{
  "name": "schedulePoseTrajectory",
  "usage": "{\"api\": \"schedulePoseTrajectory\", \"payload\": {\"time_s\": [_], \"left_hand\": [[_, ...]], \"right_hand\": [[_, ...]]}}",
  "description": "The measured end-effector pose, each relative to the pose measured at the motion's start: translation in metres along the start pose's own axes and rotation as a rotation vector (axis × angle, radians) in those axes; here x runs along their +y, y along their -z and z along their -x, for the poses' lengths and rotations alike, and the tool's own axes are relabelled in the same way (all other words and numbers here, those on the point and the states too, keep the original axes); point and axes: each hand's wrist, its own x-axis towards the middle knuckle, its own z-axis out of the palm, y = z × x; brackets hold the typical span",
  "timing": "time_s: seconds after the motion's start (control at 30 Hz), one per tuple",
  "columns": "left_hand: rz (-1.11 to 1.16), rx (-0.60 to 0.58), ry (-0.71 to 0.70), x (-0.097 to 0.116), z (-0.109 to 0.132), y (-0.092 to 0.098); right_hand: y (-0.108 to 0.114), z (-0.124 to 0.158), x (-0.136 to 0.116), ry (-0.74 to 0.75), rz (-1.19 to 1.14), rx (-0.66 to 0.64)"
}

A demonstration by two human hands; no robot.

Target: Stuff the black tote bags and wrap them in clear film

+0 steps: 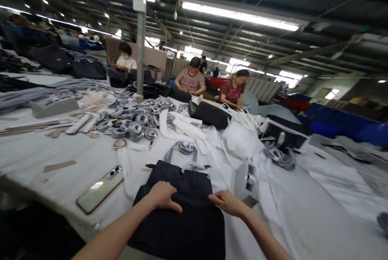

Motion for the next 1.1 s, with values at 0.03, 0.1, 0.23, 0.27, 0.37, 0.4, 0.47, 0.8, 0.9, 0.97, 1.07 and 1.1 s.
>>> {"api": "schedulePoseTrajectory", "payload": {"time_s": [0.03, 0.1, 0.23, 0.27, 0.37, 0.4, 0.47, 0.8, 0.9, 0.97, 1.07, 1.1], "left_hand": [[0.003, -0.004, 0.004, 0.0, 0.001, 0.0], [0.006, -0.016, 0.005, 0.0, 0.002, 0.0], [0.001, -0.04, 0.0, 0.0, 0.002, -0.001], [-0.003, -0.045, 0.0, 0.0, 0.001, -0.001], [-0.017, -0.068, 0.007, 0.001, -0.001, -0.001], [-0.015, -0.082, 0.012, 0.001, -0.002, -0.001], [-0.004, -0.107, 0.022, 0.001, -0.004, -0.002], [0.028, -0.15, 0.057, -0.002, -0.016, -0.005], [0.044, -0.151, 0.068, -0.002, -0.02, -0.004], [0.053, -0.15, 0.075, -0.002, -0.021, -0.003], [0.055, -0.137, 0.082, -0.002, -0.021, -0.002], [0.053, -0.129, 0.082, -0.002, -0.021, -0.002]], "right_hand": [[0.005, 0.015, 0.012, 0.001, -0.006, -0.002], [0.009, 0.042, 0.031, -0.009, -0.011, 0.019], [0.0, 0.072, 0.059, -0.093, 0.011, 0.119], [-0.002, 0.077, 0.065, -0.119, 0.018, 0.156], [-0.002, 0.098, 0.084, -0.232, 0.043, 0.275], [-0.002, 0.107, 0.091, -0.28, 0.053, 0.294], [-0.005, 0.125, 0.101, -0.364, 0.073, 0.289], [-0.007, 0.142, 0.1, -0.617, 0.389, 0.408], [-0.009, 0.115, 0.064, -0.383, 0.441, 0.685], [-0.027, 0.088, 0.027, -0.121, 0.353, 0.803], [-0.071, 0.045, -0.029, 0.164, 0.239, 0.731], [-0.085, 0.031, -0.045, 0.211, 0.223, 0.683]]}}
